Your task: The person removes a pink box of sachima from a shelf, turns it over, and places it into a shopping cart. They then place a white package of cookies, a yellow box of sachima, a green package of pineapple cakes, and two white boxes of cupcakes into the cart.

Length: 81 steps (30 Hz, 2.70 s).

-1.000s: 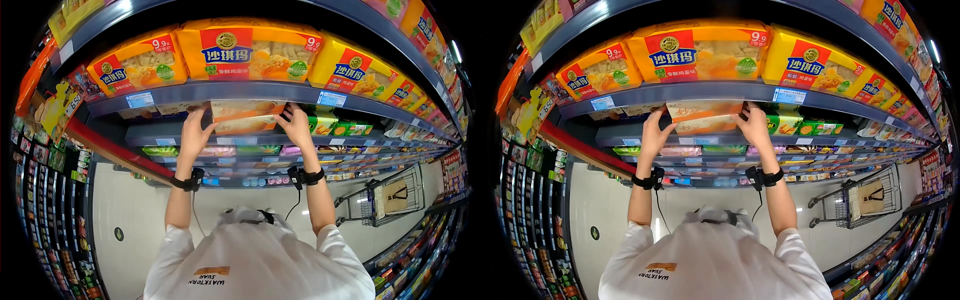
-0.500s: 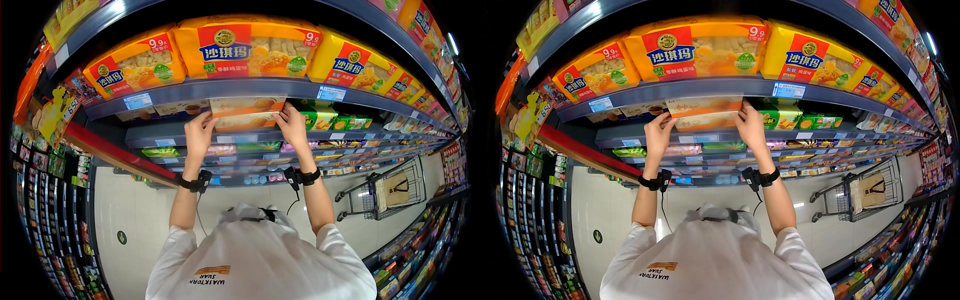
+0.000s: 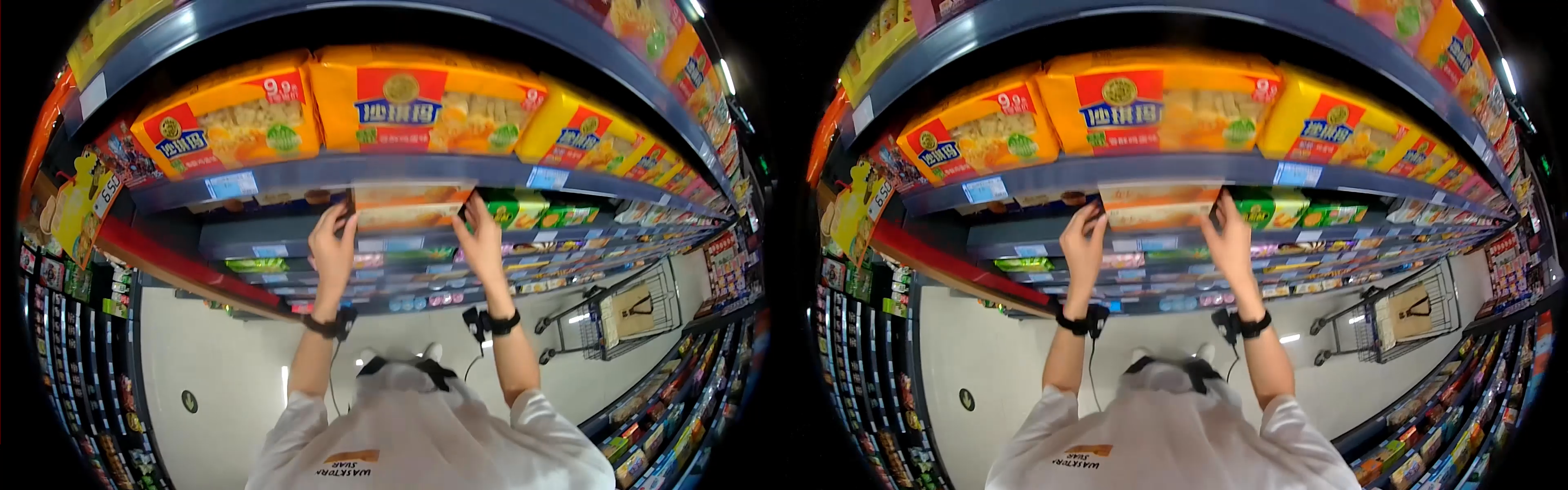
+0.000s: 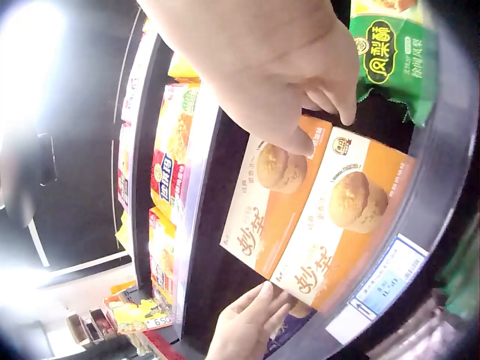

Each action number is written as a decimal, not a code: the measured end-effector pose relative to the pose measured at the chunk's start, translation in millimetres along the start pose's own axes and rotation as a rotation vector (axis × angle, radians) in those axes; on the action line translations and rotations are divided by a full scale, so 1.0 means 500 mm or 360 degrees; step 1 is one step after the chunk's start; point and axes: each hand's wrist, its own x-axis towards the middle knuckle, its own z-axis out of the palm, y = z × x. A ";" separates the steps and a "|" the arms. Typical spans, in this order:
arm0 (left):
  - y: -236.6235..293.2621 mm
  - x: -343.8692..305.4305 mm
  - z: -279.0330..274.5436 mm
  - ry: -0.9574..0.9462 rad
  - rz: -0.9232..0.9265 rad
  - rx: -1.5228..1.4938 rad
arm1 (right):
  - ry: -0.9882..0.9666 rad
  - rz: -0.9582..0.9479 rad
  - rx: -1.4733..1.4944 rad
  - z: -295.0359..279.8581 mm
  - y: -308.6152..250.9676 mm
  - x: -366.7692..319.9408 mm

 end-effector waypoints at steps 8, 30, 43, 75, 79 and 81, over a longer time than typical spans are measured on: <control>0.067 -0.195 0.045 0.0072 0.0099 0.0042 | 0.0065 0.0407 0.0185 -0.120 0.048 -0.199; 0.451 -0.966 0.708 -0.3137 -0.0426 -0.0392 | 0.1159 0.1277 0.0237 -0.804 0.274 -1.076; 0.473 -1.141 1.072 -0.3457 -0.0222 -0.0346 | 0.1190 0.1629 0.0407 -1.035 0.387 -1.103; 0.631 -1.456 1.913 -0.3166 -0.0726 0.0175 | 0.1114 0.1796 0.0472 -1.891 0.917 -1.117; 0.612 -1.479 2.001 -0.3068 -0.0600 0.0299 | 0.0990 0.1758 0.0204 -1.924 0.998 -1.059; 0.593 -1.492 2.046 -0.3030 -0.0529 0.0306 | 0.0928 0.1764 0.0069 -1.916 1.045 -1.030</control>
